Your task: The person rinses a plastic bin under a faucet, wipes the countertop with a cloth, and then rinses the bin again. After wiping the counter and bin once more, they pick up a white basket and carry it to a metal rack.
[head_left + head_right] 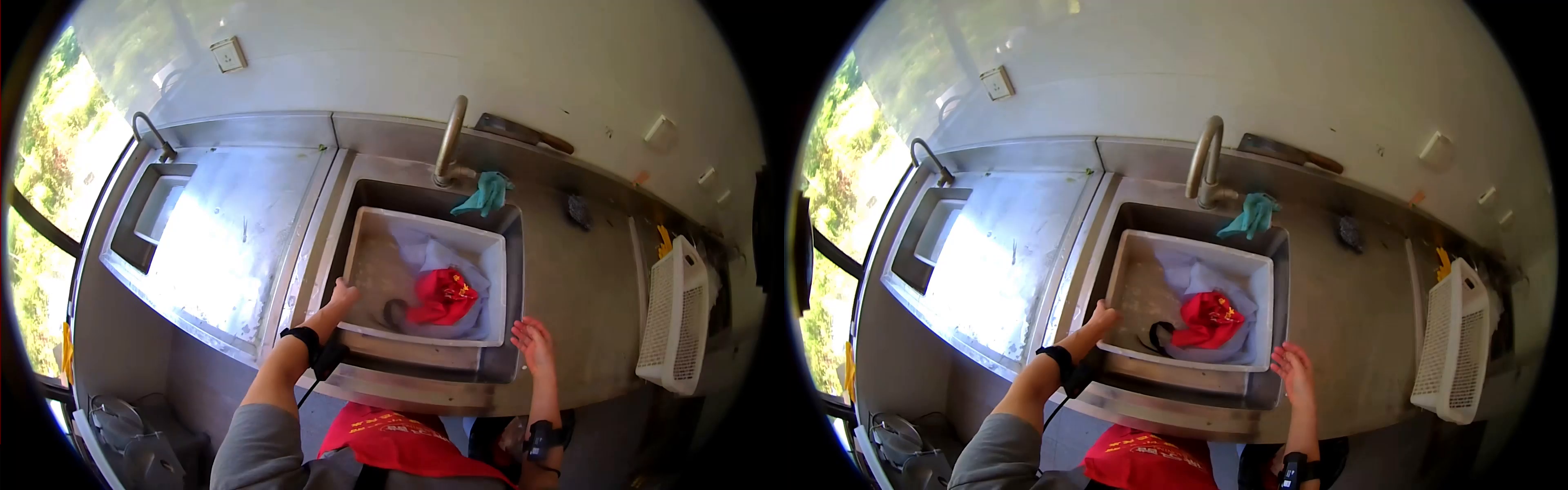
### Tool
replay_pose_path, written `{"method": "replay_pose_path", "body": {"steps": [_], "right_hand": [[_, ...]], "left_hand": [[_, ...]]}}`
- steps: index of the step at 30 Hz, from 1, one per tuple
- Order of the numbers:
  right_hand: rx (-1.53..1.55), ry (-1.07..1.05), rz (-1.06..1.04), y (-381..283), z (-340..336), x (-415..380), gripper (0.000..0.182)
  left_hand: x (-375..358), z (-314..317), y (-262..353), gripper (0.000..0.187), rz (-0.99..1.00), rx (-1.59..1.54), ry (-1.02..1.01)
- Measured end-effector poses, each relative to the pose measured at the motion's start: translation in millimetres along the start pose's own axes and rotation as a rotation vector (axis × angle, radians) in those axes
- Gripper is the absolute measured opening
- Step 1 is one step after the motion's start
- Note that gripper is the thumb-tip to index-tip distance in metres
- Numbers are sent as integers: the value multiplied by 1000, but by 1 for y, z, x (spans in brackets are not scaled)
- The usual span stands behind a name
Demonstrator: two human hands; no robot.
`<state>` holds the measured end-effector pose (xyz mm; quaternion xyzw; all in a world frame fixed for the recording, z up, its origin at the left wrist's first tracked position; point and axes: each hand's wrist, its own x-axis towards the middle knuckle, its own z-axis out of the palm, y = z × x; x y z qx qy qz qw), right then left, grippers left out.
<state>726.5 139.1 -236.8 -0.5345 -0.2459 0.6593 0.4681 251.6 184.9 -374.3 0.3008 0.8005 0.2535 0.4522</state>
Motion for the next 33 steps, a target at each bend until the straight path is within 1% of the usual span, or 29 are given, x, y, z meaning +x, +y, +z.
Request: {"method": "replay_pose_path", "body": {"steps": [1,2,3,5,6,8,9,11,13,15,17,20,23,25,27,28,29,31,32,33], "right_hand": [[1,-5,10,3,0,3,27],[2,-9,22,5,0,8,28],[18,-26,30,7,0,13,27],[52,-52,37,8,-1,24,26],[56,-94,27,5,3,31,26],[72,-154,0,-5,10,47,27],[93,-152,6,-10,15,58,27],[136,-186,-14,-19,25,91,27],[168,-202,-63,-28,40,128,28],[194,-214,-113,-34,57,169,29],[199,-207,-152,-40,84,206,32],[152,-174,-192,-38,125,259,36],[-53,-89,-282,-36,163,295,43],[-105,-95,-352,-34,181,322,48],[-177,-66,-402,-43,197,334,51],[-157,-76,-493,-39,201,351,47],[-254,-77,-560,-38,200,366,40],[-444,-13,-568,-35,201,390,35],[-583,-42,-670,-34,196,404,34],[-555,-63,-626,-33,200,406,34]], "left_hand": [[-5,-4,6,68,15,-114,-31],[8,1,-3,74,58,-238,-93],[5,4,-6,72,149,-207,-102],[-20,12,12,68,338,-140,-130],[-38,12,19,62,405,-158,-104],[-76,-1,20,57,380,-229,-182],[-97,-8,19,55,369,-265,-231],[-142,-25,14,47,384,-280,-153],[-183,-46,-2,39,338,-342,-110],[-216,-60,-27,31,250,-378,22],[-252,-72,-48,27,142,-485,124],[-294,-83,-86,26,21,-520,260],[-328,-87,-126,24,-105,-566,363],[-351,-90,-135,33,-121,-518,356],[-364,-90,-138,31,-146,-527,401],[-368,-91,-141,30,-172,-521,416],[-370,-91,-145,30,-198,-517,431],[-371,-90,-152,30,-222,-528,465],[-371,-90,-153,30,-240,-532,471],[-372,-89,-154,30,-262,-534,472]]}}
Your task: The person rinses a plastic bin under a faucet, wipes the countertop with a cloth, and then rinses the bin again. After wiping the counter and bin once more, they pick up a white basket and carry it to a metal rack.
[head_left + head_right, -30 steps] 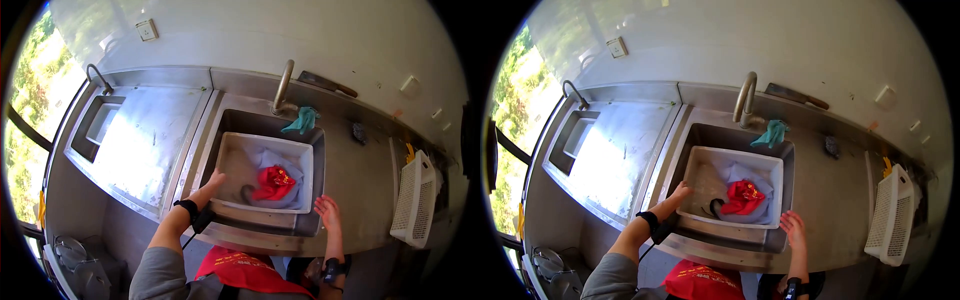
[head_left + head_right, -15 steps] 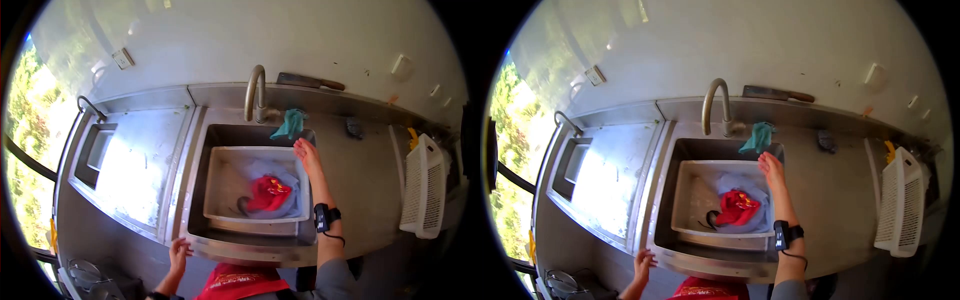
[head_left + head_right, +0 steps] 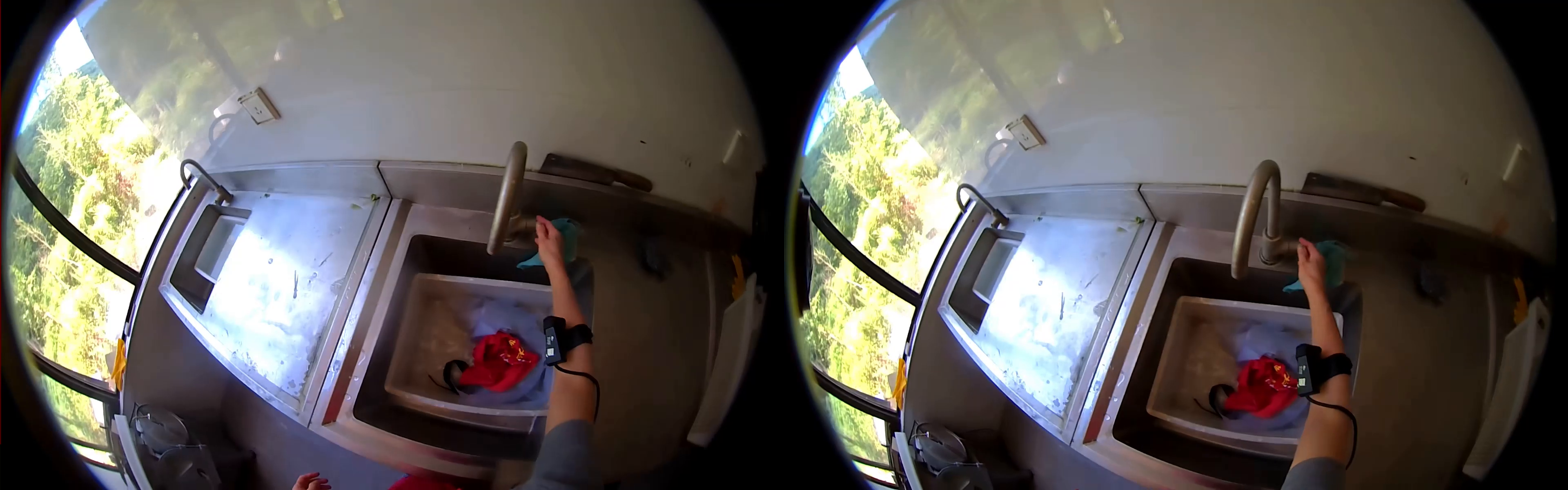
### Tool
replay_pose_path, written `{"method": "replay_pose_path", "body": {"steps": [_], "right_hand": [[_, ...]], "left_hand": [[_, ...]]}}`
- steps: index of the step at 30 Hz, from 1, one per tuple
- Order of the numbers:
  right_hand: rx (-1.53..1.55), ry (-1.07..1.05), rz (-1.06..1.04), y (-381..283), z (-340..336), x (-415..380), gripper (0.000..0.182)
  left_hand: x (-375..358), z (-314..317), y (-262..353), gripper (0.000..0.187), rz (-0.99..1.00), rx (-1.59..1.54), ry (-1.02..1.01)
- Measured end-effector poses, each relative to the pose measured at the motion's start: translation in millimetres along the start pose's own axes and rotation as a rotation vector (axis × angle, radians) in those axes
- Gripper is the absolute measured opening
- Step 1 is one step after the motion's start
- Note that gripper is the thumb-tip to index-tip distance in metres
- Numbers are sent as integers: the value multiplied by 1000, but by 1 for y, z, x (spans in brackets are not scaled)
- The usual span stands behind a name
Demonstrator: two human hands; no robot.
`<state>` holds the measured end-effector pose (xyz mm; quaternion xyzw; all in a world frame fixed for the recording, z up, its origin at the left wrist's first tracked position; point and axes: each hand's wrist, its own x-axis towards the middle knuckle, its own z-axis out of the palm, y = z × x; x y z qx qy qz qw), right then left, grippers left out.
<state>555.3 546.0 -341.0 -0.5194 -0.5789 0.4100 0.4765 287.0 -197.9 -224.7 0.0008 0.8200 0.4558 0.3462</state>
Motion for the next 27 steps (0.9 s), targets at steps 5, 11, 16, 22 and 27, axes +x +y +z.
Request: {"method": "replay_pose_path", "body": {"steps": [5,11,16,22,27], "right_hand": [[120,-109,165,-17,-22,-2,34],[317,-172,254,-36,-31,-19,40],[319,-137,215,-12,-47,-35,38],[168,-74,49,-12,-44,-30,34],[74,-34,97,-6,-35,-17,34]], "left_hand": [[4,18,13,29,-55,-22,-8],[20,39,28,30,-42,13,-78],[22,61,43,20,-78,-49,-32],[24,61,44,18,-67,-4,-10],[13,49,35,18,-37,-21,-3]]}}
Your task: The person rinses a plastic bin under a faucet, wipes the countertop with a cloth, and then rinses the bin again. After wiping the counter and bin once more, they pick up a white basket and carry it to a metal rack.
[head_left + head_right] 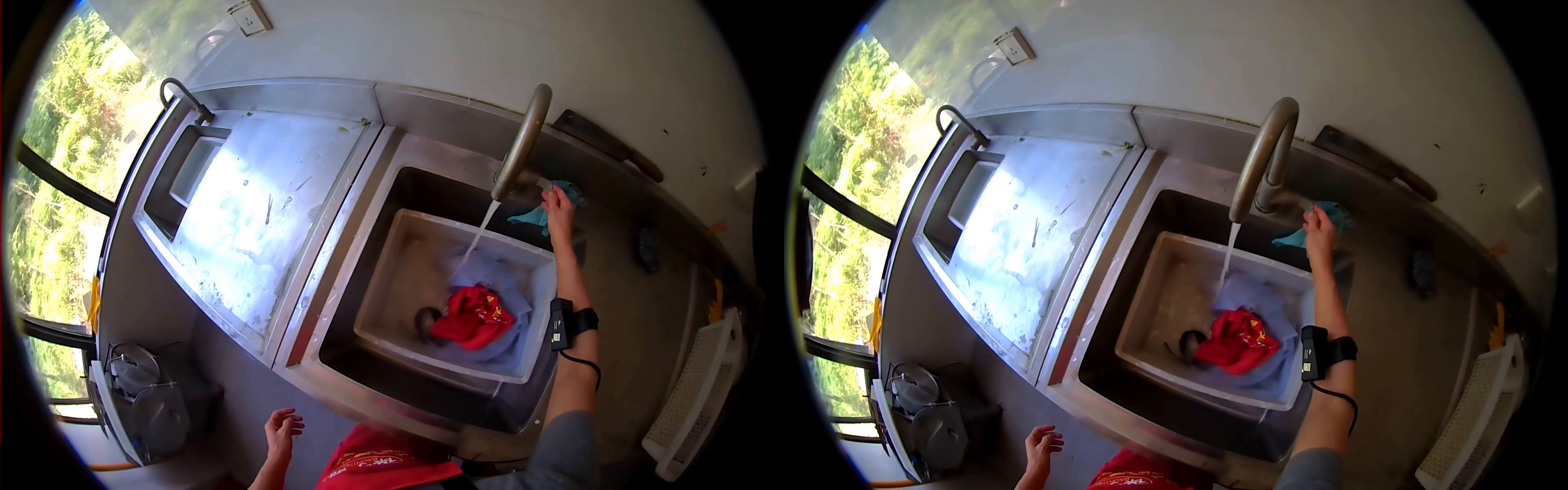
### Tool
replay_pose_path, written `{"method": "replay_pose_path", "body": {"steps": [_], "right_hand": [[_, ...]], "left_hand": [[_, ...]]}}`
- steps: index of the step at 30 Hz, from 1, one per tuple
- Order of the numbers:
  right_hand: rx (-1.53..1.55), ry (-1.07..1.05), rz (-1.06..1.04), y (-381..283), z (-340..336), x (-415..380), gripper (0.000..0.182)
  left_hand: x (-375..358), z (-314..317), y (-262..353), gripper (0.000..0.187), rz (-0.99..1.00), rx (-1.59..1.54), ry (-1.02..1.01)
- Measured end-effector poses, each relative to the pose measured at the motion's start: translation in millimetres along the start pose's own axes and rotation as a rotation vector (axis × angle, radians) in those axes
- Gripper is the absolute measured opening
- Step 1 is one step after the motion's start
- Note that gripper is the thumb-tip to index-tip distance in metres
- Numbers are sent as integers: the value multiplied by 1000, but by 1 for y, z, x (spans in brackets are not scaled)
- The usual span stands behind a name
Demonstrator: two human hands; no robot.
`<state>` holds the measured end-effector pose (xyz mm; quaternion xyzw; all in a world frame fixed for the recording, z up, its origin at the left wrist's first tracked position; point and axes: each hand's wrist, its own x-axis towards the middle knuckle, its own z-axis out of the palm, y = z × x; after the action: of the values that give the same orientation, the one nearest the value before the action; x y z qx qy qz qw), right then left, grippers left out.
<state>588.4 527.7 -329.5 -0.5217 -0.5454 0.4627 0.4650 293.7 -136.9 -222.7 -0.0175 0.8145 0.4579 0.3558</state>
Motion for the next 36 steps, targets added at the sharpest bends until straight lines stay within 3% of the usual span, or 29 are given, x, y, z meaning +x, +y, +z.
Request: {"method": "replay_pose_path", "body": {"steps": [7,27,36], "right_hand": [[104,87,-41,-6,23,-1,32],[43,4,114,-23,18,-4,31],[88,-8,85,-19,14,-1,32]], "left_hand": [[-19,-19,-20,18,-33,-6,27],[-30,-24,-47,18,-54,-91,27],[-29,-25,-43,20,-59,-76,14]]}}
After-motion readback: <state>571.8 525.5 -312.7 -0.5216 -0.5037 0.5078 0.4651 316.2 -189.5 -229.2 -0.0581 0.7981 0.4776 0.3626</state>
